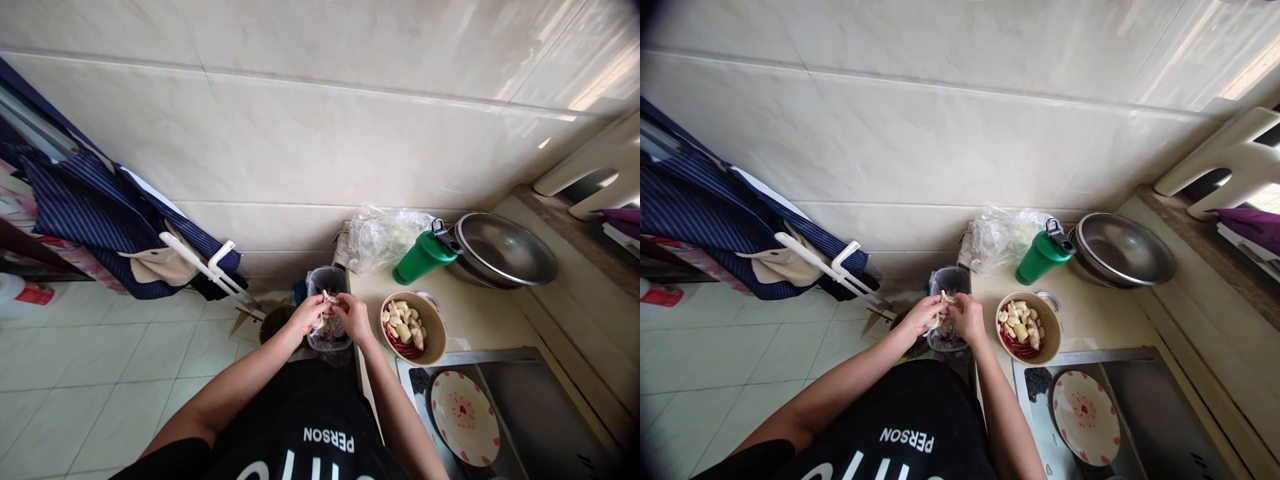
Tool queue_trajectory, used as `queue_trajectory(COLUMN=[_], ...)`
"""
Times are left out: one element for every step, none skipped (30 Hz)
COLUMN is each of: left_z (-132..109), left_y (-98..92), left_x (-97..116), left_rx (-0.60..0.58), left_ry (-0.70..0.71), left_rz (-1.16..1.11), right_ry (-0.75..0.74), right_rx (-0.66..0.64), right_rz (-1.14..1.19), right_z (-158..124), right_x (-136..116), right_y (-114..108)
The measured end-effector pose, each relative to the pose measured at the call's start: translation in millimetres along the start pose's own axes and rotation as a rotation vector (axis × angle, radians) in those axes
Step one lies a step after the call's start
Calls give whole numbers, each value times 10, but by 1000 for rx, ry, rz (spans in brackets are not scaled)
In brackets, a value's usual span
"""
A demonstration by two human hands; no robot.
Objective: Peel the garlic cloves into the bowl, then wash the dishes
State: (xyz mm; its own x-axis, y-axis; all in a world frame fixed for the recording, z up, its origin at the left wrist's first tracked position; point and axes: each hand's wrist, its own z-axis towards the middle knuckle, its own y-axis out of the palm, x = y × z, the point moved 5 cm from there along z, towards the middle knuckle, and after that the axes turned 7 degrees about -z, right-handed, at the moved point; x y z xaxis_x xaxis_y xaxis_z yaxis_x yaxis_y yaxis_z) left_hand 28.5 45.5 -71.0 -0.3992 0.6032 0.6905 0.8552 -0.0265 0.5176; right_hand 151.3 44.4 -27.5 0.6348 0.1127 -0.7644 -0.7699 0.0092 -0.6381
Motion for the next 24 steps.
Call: queue_trajectory(left_z=[-5, -8, -9, -7, -1, 9, 20, 33, 45, 56, 64, 69, 71, 71, 69, 66, 63, 60, 60, 62, 67, 75, 86, 101], left_y=[1, 1, 0, 0, 1, -1, -6, -12, -20, -26, -30, -28, -20, -6, 15, 37, 59, 79, 93, 102, 100, 88, 65, 31], left_x=[-2, -3, -3, -2, -1, -2, -3, -4, -5, -5, -2, 2, 5, 8, 12, 16, 19, 20, 18, 13, 6, -1, -10, -19], left_rx=[4, 9, 14, 14, 14, 16, 22, 31, 44, 57, 69, 75, 74, 67, 56, 45, 39, 36, 36, 39, 45, 53, 64, 82], left_ry=[7, 17, 31, 49, 68, 86, 102, 114, 123, 130, 137, 144, 149, 153, 160, 167, 173, 176, 175, 174, 175, 179, 188, 200], left_rz=[20, 45, 73, 104, 136, 168, 199, 230, 263, 298, 331, 354, 365, 359, 334, 293, 242, 192, 149, 122, 114, 125, 153, 194], right_ry=[0, 4, 11, 22, 32, 40, 43, 40, 32, 21, 13, 15, 34, 69, 120, 181, 245, 305, 356, 400, 438, 472, 504, 535], right_rx=[1, 3, 2, -4, -12, -19, -25, -29, -34, -44, -60, -77, -93, -112, -130, -148, -166, -184, -202, -216, -227, -235, -237, -233], right_rz=[16, 38, 66, 97, 123, 137, 139, 132, 124, 123, 139, 177, 243, 339, 463, 607, 757, 904, 1036, 1148, 1240, 1312, 1368, 1408], right_z=[15, 24, 28, 28, 25, 20, 13, 7, 0, -5, -10, -14, -17, -21, -25, -32, -40, -50, -59, -68, -75, -80, -85, -88], right_x=[24, 45, 63, 77, 88, 96, 99, 99, 96, 92, 90, 94, 106, 125, 151, 177, 201, 219, 231, 239, 247, 255, 267, 282], right_y=[48, 74, 87, 89, 84, 75, 65, 57, 54, 59, 73, 93, 118, 148, 183, 220, 259, 297, 329, 356, 377, 394, 407, 415])
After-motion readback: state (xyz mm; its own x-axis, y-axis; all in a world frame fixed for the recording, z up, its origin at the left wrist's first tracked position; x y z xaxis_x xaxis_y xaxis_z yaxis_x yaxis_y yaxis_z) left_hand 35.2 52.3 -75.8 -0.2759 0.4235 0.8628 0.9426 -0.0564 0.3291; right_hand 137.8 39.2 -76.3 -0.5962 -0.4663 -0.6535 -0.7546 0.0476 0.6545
